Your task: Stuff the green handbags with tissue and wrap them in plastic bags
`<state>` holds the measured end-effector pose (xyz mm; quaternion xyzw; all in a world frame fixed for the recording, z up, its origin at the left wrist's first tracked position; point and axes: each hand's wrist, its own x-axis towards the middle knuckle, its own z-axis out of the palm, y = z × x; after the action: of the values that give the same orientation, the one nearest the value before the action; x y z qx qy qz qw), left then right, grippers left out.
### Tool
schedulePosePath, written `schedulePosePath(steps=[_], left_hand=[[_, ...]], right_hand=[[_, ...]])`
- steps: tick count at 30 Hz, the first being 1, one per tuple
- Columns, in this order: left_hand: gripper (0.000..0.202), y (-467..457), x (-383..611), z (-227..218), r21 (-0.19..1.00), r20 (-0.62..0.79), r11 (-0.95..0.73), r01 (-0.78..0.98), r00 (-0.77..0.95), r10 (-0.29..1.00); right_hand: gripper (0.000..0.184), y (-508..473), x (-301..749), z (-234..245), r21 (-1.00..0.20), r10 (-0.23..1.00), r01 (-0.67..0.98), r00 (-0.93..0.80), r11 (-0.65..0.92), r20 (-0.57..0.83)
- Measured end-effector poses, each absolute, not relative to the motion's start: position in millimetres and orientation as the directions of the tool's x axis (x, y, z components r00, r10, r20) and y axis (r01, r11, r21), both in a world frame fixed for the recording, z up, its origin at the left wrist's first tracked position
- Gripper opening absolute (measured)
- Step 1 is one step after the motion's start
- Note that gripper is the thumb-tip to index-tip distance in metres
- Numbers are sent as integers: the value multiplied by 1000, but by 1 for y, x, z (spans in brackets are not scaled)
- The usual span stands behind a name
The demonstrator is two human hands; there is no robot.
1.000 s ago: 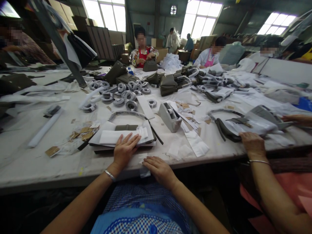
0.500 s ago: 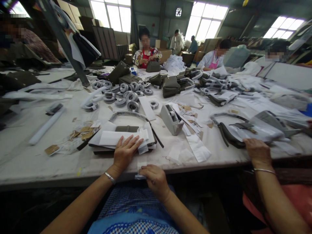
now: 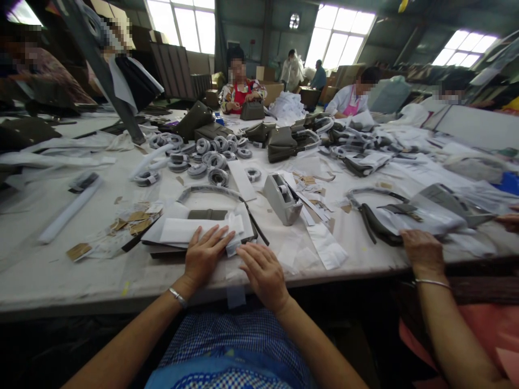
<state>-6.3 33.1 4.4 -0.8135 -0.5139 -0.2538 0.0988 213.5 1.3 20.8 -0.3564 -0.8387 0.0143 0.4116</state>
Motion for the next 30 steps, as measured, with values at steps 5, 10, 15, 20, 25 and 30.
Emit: schedulePosePath(steps=[5, 10, 15, 20, 25, 30], left_hand=[[44, 33, -5, 6, 90, 545, -450, 889, 334, 769], [44, 34, -5, 3, 98, 573, -443, 891, 313, 757], [53, 35, -5, 1, 131, 572, -438, 890, 293, 766], [53, 32, -5, 3, 157, 562, -437, 886, 284, 777], [54, 32, -4, 3, 178, 547, -435, 883, 278, 790], [60, 32, -8, 9, 197, 513, -457, 867, 307, 802]], right_hand=[[26, 45, 202, 31, -69, 466, 604, -533, 794, 706], [18, 46, 198, 37, -85, 464, 599, -515, 796, 721], [19, 37, 197, 38, -117, 482, 596, -501, 794, 719], [21, 24, 197, 37, -151, 515, 606, -488, 781, 705], [24, 9, 199, 33, -206, 545, 590, -483, 781, 685], [21, 14, 201, 19, -183, 554, 612, -498, 769, 667]])
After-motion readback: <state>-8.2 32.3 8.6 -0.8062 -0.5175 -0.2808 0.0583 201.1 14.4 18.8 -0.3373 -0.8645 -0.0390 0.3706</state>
